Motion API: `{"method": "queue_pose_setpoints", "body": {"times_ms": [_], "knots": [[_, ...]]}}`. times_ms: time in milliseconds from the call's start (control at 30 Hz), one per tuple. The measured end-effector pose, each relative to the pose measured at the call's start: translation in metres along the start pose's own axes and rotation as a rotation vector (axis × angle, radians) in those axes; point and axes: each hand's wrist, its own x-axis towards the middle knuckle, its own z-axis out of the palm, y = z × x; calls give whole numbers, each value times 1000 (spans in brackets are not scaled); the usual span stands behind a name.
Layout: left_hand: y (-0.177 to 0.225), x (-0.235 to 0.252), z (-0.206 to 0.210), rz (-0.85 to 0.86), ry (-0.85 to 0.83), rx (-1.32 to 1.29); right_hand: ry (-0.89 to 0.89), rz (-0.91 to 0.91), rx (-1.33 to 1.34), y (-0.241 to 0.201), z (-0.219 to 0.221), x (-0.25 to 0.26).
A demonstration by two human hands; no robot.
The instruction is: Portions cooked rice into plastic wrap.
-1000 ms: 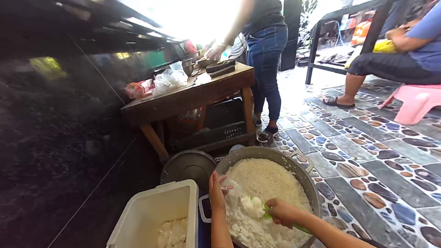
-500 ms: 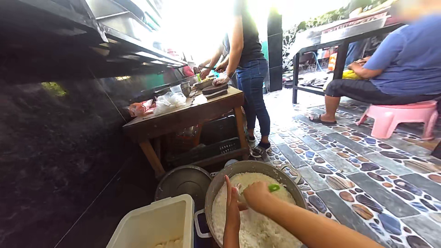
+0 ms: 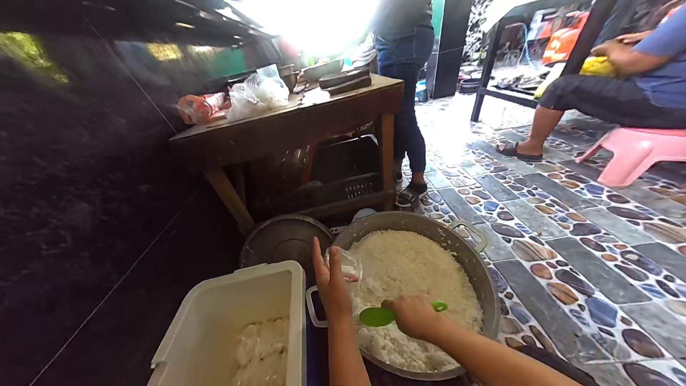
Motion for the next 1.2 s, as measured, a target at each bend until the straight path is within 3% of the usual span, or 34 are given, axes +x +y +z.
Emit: {"method": "queue_pose_setpoints", "body": {"times_ms": [67,167,267,333,433,500,700,800,900,967,1033,1133,1167,1200], "knots": [[1,-1,-4,7,12,-9,-25,-100,-108,-8,26,14],[-1,5,-9,-12,9,-28,-108,-208,-183,-7,28,3],[-1,11,-12,-19,-26,-42,-156,-236,-126,27,19,-13],[-2,15,-14,-15,-70,-36,-218,-191,13,54,17,-15],[-4,19,-12,-33,-92,-43,-352,15,380,86,18,-7],[-7,21,-7,-52,-85,-53,-336,78,644,96,7,-8],[-33,22,22,-38,-157,-64,133,-147,1099,58,-74,-53],[-44,12,41,-44,-247,-100,284,-147,888,39,-83,-57],[-50,2,53,-66,-312,-141,631,-54,496,29,-85,-63],[-53,-3,57,-98,-308,-160,790,43,414,43,-84,-58],[-55,-5,59,-143,-350,-181,630,158,436,70,-72,-56],[-53,-11,62,-212,-435,-156,137,251,365,108,-32,-43],[-52,-15,63,-236,-457,-133,42,273,297,110,-26,-46],[-49,-19,63,-259,-495,-109,81,290,285,111,-25,-47]]}}
